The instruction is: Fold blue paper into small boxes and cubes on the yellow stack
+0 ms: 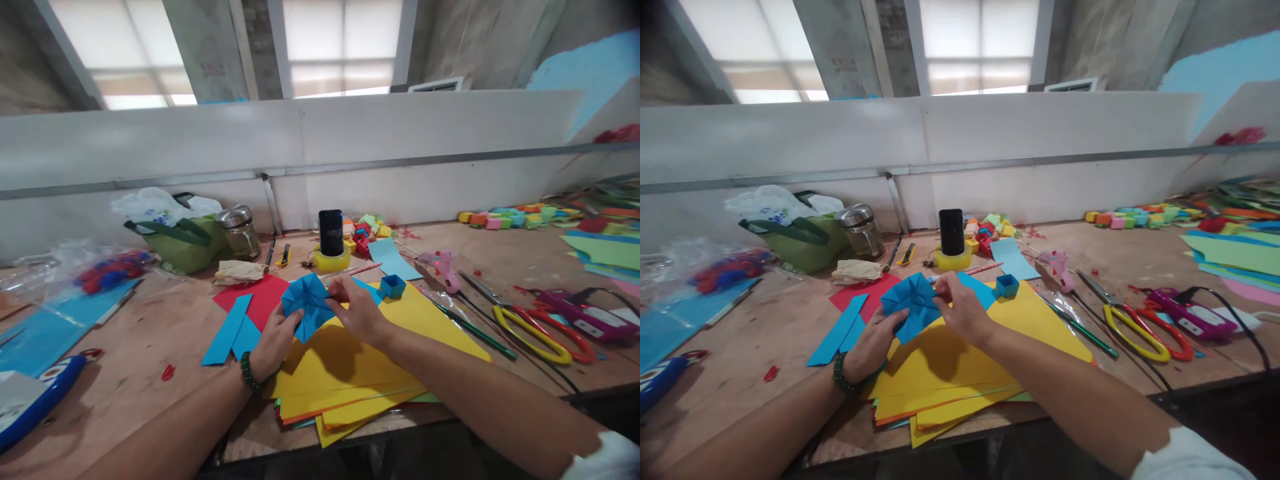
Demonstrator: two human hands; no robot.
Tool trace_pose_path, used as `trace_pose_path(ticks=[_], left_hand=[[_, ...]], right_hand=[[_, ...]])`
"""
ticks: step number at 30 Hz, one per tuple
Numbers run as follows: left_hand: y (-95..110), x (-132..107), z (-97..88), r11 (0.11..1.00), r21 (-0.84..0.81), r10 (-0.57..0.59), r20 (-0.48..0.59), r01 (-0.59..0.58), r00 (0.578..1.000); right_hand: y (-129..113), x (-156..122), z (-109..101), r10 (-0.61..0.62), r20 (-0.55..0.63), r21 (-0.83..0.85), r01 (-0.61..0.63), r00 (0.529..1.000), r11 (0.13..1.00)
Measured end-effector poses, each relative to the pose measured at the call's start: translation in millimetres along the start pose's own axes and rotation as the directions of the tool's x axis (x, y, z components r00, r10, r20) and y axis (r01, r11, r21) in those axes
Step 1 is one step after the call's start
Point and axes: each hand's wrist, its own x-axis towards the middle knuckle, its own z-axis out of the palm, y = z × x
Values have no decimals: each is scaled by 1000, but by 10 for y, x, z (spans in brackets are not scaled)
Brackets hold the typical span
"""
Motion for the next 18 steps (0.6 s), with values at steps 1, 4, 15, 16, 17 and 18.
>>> trace_pose_path(ticks=[1, 4, 15, 16, 17, 18], left_hand=[[-12, 7, -9, 1000, -8, -20, 0, 20, 1000], [-50, 15, -73, 1000, 8, 16, -20, -16, 1000], [-30, -11, -53, 999, -10, 37, 46, -36, 998], [-38, 12, -50, 999, -45, -8, 18, 9, 1000], [-47, 37, -54, 995, -80, -53, -11, 51, 999], [-57, 63, -64, 989, -115, -96, -37, 91, 995]], right_hand=[[10, 12, -11, -6, -13, -7, 6, 1000, 1000], [-44, 28, -52, -77, -1, -112, 76, 997, 991], [-25, 32, -86, -40, 23, -5, 40, 999, 999], [10, 50, -111, -4, 17, 63, 3, 1000, 998], [42, 74, -143, 37, 15, 129, -39, 999, 991], [70, 103, -183, 85, 25, 185, -88, 996, 979]])
